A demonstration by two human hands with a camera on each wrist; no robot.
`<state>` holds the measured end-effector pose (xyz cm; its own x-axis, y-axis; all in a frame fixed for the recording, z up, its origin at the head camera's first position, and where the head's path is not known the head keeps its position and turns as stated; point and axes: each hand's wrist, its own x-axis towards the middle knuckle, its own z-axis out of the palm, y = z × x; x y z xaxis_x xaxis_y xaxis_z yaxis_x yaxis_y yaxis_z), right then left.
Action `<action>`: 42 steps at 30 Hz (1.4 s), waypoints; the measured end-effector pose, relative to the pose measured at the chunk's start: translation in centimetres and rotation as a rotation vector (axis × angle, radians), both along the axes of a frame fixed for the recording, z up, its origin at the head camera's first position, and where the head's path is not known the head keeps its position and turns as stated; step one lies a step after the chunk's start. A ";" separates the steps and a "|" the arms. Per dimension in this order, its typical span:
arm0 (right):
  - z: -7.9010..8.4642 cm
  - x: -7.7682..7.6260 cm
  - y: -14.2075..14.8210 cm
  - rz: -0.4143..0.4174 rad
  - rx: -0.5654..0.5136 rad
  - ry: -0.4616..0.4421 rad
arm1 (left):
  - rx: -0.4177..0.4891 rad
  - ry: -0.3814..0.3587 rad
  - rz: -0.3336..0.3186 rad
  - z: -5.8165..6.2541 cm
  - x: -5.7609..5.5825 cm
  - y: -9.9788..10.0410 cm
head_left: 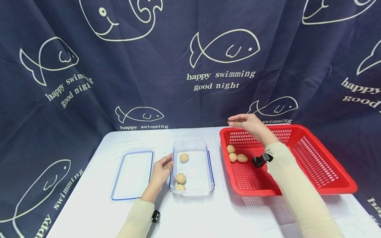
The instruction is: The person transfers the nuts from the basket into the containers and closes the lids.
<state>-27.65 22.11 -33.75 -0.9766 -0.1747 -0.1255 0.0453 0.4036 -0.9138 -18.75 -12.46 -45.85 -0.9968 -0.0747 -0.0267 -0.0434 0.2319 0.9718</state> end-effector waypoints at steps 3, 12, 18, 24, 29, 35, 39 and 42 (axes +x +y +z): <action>-0.7 0.1 0.7 -0.003 0.012 0.001 | -0.001 0.001 -0.002 0.0 0.0 0.0; -2.6 0.3 2.5 -0.004 0.051 -0.029 | -0.003 0.008 -0.005 -0.1 -0.1 -0.1; -4.0 0.1 3.7 0.038 0.100 -0.053 | -0.007 0.006 0.002 -0.2 0.0 -0.1; -5.8 -0.3 4.9 0.120 0.164 -0.086 | -0.005 0.004 0.002 -0.2 -0.1 -0.1; -6.8 -0.3 5.5 0.179 0.214 -0.122 | -0.014 0.006 0.002 -0.3 -0.3 -0.1; -8.1 -0.1 5.8 0.268 0.208 -0.167 | -0.016 0.006 -0.007 0.0 -0.2 -0.1; -8.8 0.1 5.7 0.295 0.220 -0.200 | -0.014 0.003 -0.007 -0.1 -0.2 -0.1; -9.1 0.2 5.6 0.290 0.253 -0.231 | -0.014 0.009 -0.005 -0.2 -0.2 -0.1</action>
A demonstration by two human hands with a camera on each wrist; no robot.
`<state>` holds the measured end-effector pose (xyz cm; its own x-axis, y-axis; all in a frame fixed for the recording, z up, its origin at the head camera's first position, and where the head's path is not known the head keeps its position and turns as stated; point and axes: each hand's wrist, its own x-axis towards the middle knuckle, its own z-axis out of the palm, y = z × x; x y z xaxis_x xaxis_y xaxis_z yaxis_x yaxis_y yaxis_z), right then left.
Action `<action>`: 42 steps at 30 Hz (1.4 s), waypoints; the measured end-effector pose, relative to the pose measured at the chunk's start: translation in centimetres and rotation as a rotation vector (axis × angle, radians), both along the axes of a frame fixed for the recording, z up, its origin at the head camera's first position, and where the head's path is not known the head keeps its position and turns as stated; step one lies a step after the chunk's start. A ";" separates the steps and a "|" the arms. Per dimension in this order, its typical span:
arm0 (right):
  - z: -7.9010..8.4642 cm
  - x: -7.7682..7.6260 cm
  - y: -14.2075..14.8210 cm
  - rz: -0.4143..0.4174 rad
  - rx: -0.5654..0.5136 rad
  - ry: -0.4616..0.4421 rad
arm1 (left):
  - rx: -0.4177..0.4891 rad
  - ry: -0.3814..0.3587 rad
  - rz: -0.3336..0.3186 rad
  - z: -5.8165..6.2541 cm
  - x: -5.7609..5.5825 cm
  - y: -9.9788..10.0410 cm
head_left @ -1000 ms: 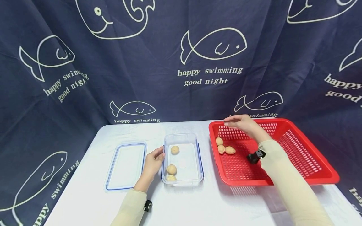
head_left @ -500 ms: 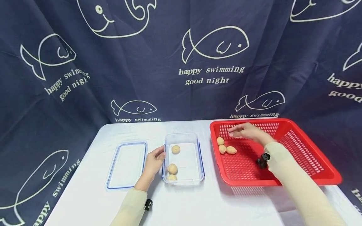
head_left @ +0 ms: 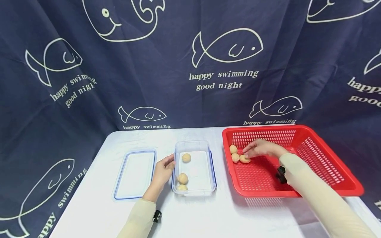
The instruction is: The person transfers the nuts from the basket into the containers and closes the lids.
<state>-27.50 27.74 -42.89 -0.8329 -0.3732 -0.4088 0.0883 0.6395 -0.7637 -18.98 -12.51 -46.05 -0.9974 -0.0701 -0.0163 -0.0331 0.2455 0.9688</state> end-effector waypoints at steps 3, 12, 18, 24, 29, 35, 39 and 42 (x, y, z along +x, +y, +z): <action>-0.2 0.2 0.2 0.010 0.021 -0.018 | 0.007 0.000 0.001 0.0 0.0 0.0; -0.3 0.5 0.4 0.067 -0.003 -0.011 | 0.012 0.001 0.002 -0.2 -0.1 0.1; -0.3 0.5 0.4 0.075 0.001 0.004 | 0.014 0.000 0.006 -0.3 -0.1 0.1; -0.5 0.4 0.5 0.073 -0.002 0.013 | 0.016 0.017 0.000 -0.2 -0.1 0.1; -0.4 0.3 0.6 0.061 -0.009 -0.003 | 0.020 0.015 0.002 -0.3 0.0 0.0; 0.2 0.4 0.8 0.058 -0.003 0.035 | 0.009 0.018 -0.001 -0.2 0.1 -0.1; 0.7 0.5 0.8 0.059 -0.002 0.059 | 0.005 0.021 -0.003 -0.2 0.1 -0.1; 1.1 0.6 0.7 0.057 -0.015 0.080 | 0.007 0.019 -0.003 -0.2 0.0 -0.1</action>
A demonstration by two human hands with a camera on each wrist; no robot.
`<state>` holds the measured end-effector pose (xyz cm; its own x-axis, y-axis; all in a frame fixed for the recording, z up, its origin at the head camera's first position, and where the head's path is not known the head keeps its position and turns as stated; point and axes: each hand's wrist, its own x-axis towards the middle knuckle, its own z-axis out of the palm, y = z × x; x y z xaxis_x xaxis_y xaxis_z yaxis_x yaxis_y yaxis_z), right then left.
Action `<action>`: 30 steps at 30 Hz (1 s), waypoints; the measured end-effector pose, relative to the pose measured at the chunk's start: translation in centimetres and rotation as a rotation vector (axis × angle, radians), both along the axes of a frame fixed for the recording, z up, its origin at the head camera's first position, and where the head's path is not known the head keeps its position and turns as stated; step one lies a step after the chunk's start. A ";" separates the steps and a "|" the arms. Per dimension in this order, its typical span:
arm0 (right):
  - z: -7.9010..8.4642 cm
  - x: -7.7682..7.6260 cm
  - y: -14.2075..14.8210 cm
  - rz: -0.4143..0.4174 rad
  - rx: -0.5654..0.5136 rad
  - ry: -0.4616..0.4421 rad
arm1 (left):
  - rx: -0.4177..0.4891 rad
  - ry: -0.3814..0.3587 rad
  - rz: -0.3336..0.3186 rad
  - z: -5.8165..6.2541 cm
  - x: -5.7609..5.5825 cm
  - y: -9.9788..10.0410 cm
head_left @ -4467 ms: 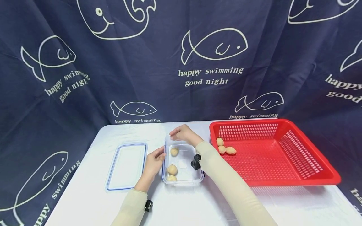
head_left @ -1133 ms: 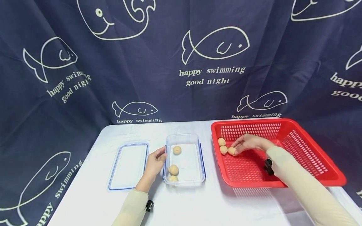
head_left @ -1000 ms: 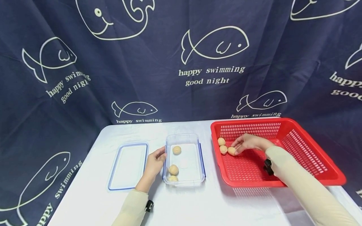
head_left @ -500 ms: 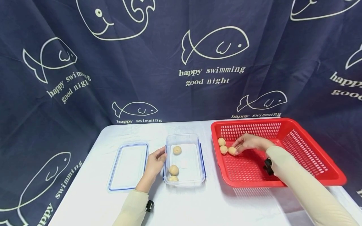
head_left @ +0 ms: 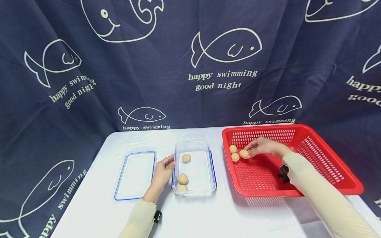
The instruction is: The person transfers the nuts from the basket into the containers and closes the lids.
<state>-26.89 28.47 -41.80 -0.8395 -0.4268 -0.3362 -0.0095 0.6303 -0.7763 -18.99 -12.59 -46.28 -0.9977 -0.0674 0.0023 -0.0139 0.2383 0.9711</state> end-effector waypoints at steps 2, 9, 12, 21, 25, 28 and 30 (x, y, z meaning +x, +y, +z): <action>0.3 0.1 -0.1 0.002 -0.011 0.013 | 0.003 -0.002 0.000 0.0 0.0 0.0; 1.5 0.4 -0.7 -0.007 0.004 0.069 | 0.008 -0.002 -0.006 0.1 0.1 -0.1; 1.9 0.6 -1.0 -0.021 0.004 0.088 | 0.007 -0.002 -0.003 0.2 0.1 -0.1; 2.9 1.3 -1.2 -0.119 0.002 0.125 | 0.003 0.009 -0.006 0.1 0.1 0.0; 3.7 1.8 -1.5 -0.163 -0.016 0.144 | 0.017 0.005 -0.008 0.3 0.2 0.1; 4.4 2.3 -2.0 -0.189 -0.032 0.169 | 0.021 0.004 -0.010 0.3 0.3 0.1; 4.7 2.6 -2.3 -0.200 -0.049 0.195 | 0.015 0.005 -0.012 0.3 0.3 0.1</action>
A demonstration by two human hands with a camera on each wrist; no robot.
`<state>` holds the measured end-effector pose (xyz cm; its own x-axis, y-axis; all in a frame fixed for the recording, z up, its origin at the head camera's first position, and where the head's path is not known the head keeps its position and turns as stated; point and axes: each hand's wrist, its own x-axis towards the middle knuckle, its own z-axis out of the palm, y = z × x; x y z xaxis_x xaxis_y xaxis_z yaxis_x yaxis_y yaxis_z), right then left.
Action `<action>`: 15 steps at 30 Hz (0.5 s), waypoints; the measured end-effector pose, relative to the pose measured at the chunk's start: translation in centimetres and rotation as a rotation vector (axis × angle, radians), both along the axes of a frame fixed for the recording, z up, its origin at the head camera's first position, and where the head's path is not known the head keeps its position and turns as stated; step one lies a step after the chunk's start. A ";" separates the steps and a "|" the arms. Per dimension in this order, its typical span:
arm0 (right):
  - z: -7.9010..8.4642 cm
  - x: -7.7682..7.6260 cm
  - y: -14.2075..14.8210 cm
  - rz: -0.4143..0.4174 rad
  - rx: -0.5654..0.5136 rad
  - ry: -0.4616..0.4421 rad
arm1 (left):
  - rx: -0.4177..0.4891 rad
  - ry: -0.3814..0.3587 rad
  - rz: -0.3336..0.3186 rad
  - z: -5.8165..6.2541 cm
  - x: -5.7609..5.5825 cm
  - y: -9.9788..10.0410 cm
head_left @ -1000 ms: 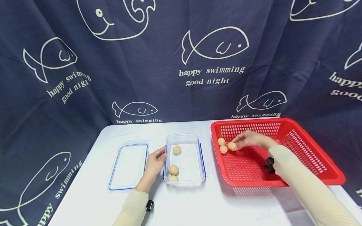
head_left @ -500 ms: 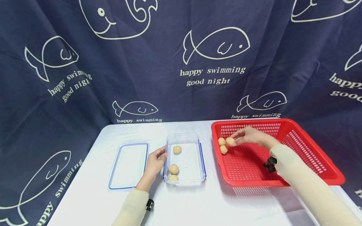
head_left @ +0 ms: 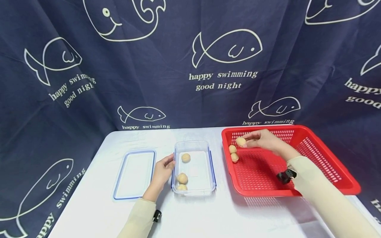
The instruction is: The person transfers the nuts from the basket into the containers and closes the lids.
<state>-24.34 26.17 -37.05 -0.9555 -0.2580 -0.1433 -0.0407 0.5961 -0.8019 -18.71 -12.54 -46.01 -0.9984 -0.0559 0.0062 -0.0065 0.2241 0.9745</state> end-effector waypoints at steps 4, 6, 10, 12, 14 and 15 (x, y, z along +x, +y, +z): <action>0.7 0.7 -0.7 -0.011 -0.059 0.038 | -0.016 -0.005 0.001 -0.1 0.0 0.0; 1.1 1.1 -1.1 -0.015 -0.102 0.038 | -0.016 -0.013 0.006 -0.1 0.0 0.0; 1.8 1.9 -1.9 -0.025 -0.173 0.036 | -0.015 -0.014 0.013 -0.2 0.0 0.0; 2.1 2.2 -2.4 -0.032 -0.199 0.041 | -0.013 -0.015 0.017 -0.2 -0.1 0.0; 2.3 2.4 -2.8 -0.037 -0.220 0.047 | -0.016 -0.008 0.015 -0.3 -0.1 0.0; 2.4 2.5 -3.1 -0.033 -0.230 0.054 | -0.016 -0.006 0.014 -0.3 -0.2 0.0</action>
<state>-21.83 23.12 -34.63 -0.9686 -0.2465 -0.0326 -0.0710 0.3998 -0.9138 -18.88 -12.53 -46.30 -0.9976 -0.0697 0.0015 -0.0153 0.2392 0.9708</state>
